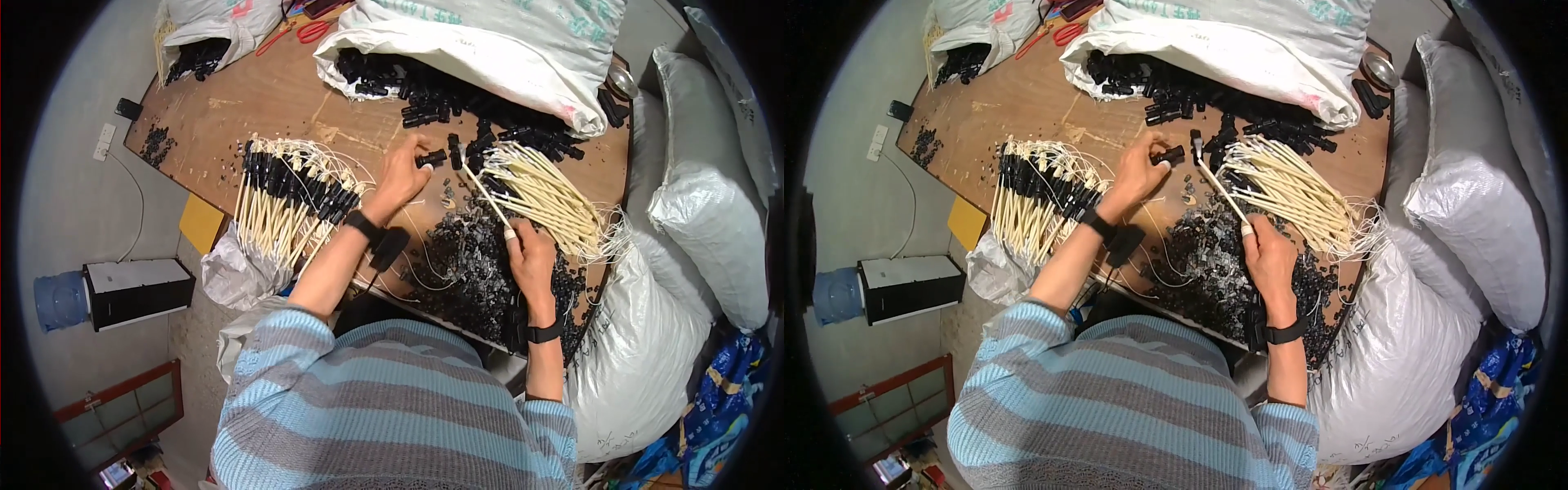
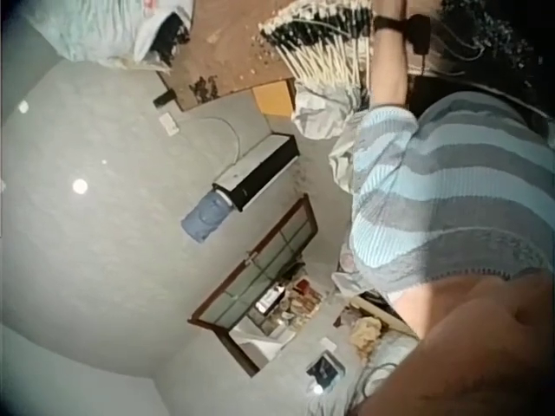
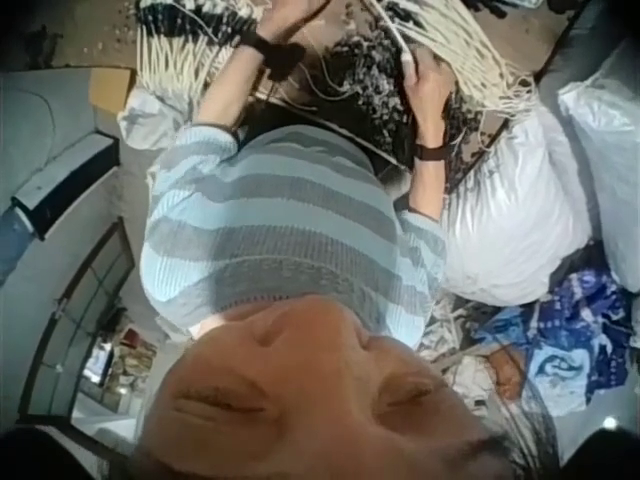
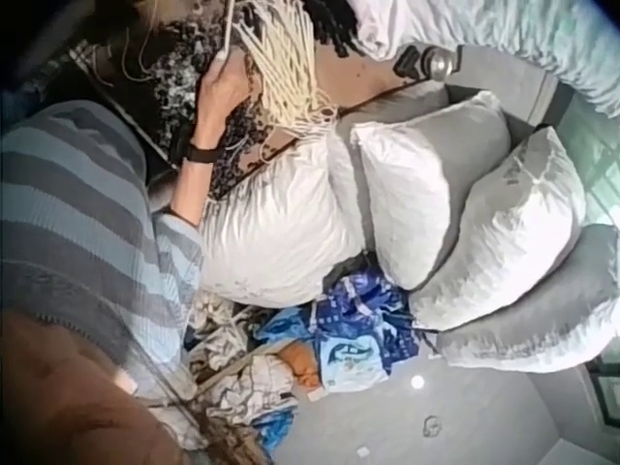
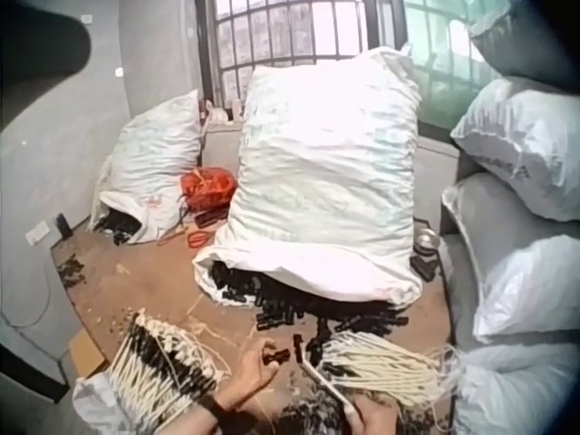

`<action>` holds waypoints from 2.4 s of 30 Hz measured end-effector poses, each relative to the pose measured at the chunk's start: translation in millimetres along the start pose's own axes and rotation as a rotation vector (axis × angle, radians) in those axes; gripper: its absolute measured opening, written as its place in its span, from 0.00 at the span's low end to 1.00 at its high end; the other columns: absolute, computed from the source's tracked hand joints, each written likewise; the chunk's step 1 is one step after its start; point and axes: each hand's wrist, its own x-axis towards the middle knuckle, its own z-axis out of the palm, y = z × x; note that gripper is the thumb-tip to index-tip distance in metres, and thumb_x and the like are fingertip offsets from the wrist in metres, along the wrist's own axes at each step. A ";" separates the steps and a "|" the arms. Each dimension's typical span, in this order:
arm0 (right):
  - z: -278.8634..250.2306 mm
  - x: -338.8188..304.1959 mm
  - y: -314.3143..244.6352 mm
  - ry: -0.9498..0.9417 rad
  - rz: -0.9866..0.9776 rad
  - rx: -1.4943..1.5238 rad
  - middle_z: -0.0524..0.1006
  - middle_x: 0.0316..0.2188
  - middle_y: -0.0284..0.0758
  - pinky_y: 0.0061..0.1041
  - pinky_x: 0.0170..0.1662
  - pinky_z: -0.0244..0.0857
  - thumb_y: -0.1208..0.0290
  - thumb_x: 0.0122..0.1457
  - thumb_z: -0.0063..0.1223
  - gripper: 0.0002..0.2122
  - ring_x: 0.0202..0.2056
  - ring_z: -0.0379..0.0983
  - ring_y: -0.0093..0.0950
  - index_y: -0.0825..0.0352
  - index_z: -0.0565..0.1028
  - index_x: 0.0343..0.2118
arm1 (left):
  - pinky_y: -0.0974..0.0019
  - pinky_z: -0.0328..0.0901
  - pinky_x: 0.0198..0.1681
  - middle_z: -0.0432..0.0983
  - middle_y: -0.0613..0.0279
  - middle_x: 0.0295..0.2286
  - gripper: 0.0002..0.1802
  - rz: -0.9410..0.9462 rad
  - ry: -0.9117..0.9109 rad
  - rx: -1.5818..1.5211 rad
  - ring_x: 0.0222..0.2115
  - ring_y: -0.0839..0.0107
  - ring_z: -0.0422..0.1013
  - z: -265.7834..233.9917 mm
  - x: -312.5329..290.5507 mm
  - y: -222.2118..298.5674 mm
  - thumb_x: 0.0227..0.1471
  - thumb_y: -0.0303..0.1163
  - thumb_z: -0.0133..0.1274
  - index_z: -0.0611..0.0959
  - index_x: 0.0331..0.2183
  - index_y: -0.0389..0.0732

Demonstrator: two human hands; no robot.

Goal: The person assembles components by hand, picking up a black plastic piece and a white corded rod, fitting them together, and sliding a small black ring onto the assembly. They repeat this process for each set, placing the completed units into a growing pile on the left.

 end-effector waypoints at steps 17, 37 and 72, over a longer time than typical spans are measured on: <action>6.3 -37.7 -24.7 -0.110 -0.184 -0.083 0.76 0.22 0.36 0.28 0.24 0.65 0.72 0.53 0.57 0.06 0.22 0.74 0.34 0.61 0.80 0.34 | 0.60 0.66 0.32 0.74 0.56 0.25 0.09 0.592 -0.198 -0.069 0.27 0.59 0.72 -24.9 -49.9 30.4 0.48 0.22 0.48 0.80 0.33 0.37; 4.3 -52.2 -30.1 -0.022 -0.220 -0.102 0.68 0.17 0.36 0.26 0.20 0.59 0.77 0.52 0.57 0.10 0.17 0.67 0.31 0.61 0.79 0.38 | 0.59 0.62 0.43 0.72 0.54 0.31 0.17 0.442 -0.273 -0.036 0.38 0.55 0.68 -28.1 -76.4 32.9 0.42 0.15 0.42 0.78 0.35 0.40; 25.3 -36.2 -43.1 -0.021 -0.074 0.208 0.68 0.12 0.33 0.21 0.21 0.58 0.76 0.54 0.55 0.05 0.14 0.64 0.20 0.65 0.78 0.34 | 0.69 0.64 0.31 0.74 0.59 0.23 0.14 -0.010 -0.411 -0.174 0.26 0.73 0.71 -40.8 -92.2 54.0 0.40 0.19 0.51 0.79 0.35 0.33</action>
